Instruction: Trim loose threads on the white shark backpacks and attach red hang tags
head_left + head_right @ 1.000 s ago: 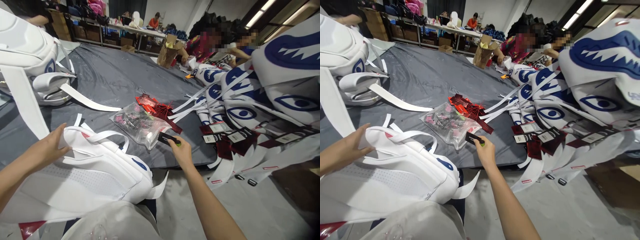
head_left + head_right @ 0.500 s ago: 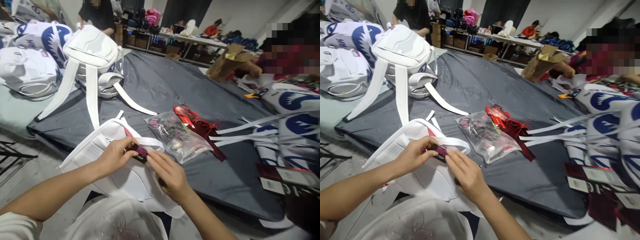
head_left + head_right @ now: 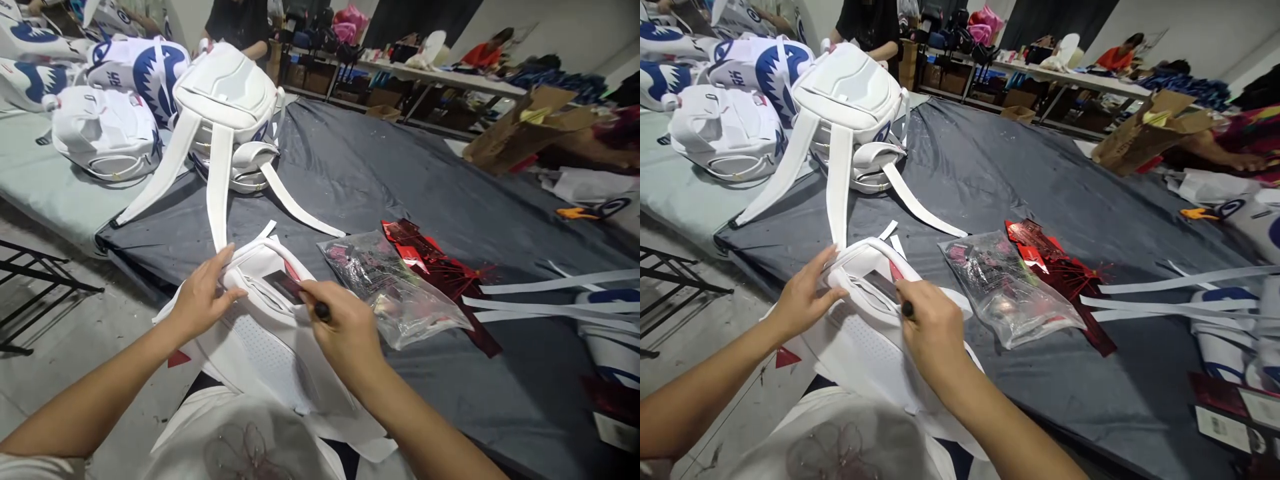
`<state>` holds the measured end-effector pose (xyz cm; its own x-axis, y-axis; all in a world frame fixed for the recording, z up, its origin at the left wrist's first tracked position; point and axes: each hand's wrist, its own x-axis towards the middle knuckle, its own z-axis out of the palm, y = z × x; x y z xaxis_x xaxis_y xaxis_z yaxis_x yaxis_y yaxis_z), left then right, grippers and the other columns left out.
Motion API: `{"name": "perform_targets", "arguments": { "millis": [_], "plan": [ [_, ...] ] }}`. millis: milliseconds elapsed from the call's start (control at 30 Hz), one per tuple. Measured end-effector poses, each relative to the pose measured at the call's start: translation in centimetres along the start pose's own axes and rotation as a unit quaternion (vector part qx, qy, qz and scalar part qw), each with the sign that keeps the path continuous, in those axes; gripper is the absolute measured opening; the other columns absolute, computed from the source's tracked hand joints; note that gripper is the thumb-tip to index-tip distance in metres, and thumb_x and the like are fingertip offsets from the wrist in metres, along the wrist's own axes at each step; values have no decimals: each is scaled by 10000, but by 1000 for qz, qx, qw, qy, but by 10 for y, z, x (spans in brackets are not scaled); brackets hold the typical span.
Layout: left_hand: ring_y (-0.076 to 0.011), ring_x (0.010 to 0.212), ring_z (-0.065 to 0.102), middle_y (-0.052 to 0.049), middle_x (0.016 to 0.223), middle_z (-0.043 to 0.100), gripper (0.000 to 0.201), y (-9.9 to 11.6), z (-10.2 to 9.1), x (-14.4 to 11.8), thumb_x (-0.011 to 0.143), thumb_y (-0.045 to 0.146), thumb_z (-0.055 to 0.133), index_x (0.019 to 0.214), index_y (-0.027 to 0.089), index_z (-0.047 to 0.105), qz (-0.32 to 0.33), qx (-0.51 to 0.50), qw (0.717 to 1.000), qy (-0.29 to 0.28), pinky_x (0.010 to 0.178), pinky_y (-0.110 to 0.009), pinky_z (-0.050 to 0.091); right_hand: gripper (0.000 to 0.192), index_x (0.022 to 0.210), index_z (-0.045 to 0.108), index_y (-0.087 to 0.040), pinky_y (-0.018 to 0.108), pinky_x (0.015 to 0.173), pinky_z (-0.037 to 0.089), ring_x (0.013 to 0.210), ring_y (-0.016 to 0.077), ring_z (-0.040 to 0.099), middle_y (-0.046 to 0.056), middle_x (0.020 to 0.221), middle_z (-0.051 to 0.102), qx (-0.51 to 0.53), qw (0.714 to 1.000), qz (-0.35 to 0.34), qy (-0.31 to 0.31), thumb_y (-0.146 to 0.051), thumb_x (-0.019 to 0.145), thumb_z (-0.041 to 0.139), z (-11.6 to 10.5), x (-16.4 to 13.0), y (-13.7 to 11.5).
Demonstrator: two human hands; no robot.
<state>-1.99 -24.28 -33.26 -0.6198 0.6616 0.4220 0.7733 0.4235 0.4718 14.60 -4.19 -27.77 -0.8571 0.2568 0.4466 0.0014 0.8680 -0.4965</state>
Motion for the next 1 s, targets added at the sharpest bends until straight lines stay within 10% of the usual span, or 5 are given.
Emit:
{"name": "perform_targets", "arguments": {
  "millis": [167, 400, 767, 1000],
  "plan": [
    [-258, 1246, 610, -123, 1370, 620, 662, -8, 5, -1, 900, 528, 634, 1445, 219, 421, 52, -20, 998, 10, 1042, -386, 512, 277, 852, 720, -244, 274, 562, 319, 698, 188, 658, 3, 761, 731, -142, 956, 90, -242, -25, 758, 580, 35, 17, -9],
    [-271, 1194, 640, -114, 1336, 644, 681, -14, 15, 1, 902, 505, 636, 1477, 244, 381, 87, -12, 996, 32, 981, -393, 543, 254, 971, 734, -190, 303, 629, 382, 839, 267, 708, 113, 894, 756, -252, 873, 59, -413, -89, 888, 516, 46, 39, -22],
    [-300, 1149, 677, -95, 1352, 648, 779, -27, 12, -4, 878, 561, 637, 1531, 269, 330, 41, 26, 999, 22, 903, -366, 562, 187, 1103, 662, -190, 293, 689, 450, 977, 243, 689, 64, 1042, 741, -97, 951, -42, -292, -261, 969, 551, 71, 70, -29],
    [-325, 1118, 692, -83, 1296, 679, 761, -20, 7, 4, 832, 588, 639, 1485, 284, 395, -78, 61, 995, -8, 866, -410, 574, 211, 896, 708, -67, 336, 700, 501, 877, 271, 709, 195, 901, 738, -239, 877, 24, -417, -11, 881, 505, 19, 21, -18]
  ]
}}
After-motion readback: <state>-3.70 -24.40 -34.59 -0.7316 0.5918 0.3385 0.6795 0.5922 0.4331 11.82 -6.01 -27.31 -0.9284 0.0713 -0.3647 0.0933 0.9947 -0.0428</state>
